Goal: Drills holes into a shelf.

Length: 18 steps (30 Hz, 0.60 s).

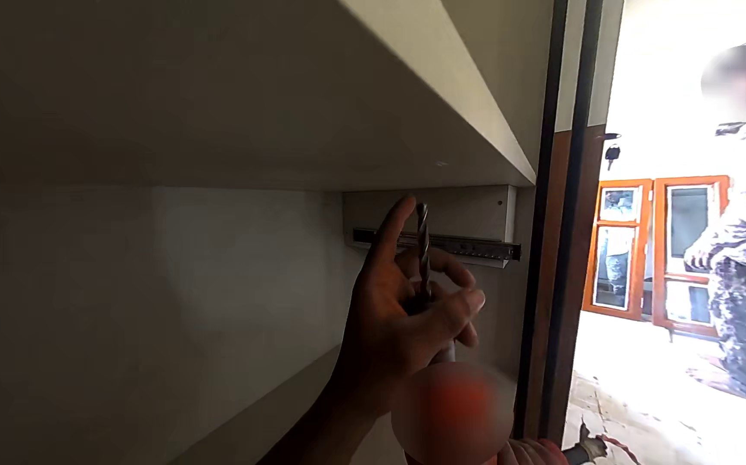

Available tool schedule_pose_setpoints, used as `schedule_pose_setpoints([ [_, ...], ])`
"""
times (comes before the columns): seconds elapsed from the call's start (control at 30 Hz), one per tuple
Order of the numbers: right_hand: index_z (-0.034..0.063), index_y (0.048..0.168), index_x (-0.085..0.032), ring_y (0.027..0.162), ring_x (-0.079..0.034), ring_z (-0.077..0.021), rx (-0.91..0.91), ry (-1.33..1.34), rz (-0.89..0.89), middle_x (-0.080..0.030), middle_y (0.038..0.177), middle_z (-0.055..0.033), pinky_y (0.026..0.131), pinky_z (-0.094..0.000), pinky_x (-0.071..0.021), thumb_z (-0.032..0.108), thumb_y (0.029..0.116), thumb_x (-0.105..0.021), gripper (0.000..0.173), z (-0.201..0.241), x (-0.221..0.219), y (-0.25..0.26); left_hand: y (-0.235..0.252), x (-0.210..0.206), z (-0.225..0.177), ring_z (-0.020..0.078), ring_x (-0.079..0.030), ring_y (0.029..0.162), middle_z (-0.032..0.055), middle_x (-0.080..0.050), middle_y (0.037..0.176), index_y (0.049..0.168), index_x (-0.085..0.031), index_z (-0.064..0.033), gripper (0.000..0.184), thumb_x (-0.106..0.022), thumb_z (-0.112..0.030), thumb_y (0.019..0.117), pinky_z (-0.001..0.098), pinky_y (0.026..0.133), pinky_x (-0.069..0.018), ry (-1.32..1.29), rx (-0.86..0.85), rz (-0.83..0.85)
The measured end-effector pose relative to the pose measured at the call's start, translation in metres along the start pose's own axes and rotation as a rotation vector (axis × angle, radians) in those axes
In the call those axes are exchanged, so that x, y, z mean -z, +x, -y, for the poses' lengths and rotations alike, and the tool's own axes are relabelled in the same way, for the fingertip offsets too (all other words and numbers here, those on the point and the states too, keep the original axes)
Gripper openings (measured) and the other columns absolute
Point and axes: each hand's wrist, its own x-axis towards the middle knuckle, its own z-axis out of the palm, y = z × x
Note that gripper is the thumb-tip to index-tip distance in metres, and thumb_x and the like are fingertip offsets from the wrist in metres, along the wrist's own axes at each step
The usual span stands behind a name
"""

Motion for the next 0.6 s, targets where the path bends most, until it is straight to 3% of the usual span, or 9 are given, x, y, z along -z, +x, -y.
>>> schedule_pose_setpoints([
  [0.27,0.0098,0.124,-0.061,0.078,-0.063,-0.0173,-0.021,-0.031,-0.047,-0.071,0.090,-0.0044,0.081,-0.0285,-0.0489,0.045,0.0906,-0.059,0.049,-0.001,-0.007,0.011,0.013,-0.008,-0.003,0.0227,-0.067,0.057,0.0151,-0.061,0.123,0.164,-0.003,-0.0233,0.103,-0.064,0.012,0.0893,0.0338,0.055,-0.0636,0.033,-0.082,-0.082],
  [0.6,0.0096,0.125,-0.061,0.079,-0.063,-0.0174,-0.007,-0.032,-0.061,-0.072,0.091,-0.0047,0.081,-0.0279,-0.0484,0.044,0.0902,-0.060,0.049,-0.003,-0.011,0.016,0.015,-0.010,-0.008,0.0241,-0.069,0.061,0.0157,-0.060,0.123,0.163,-0.006,-0.0231,0.105,-0.068,0.014,0.0860,0.0354,0.058,-0.0652,0.026,-0.089,-0.147],
])
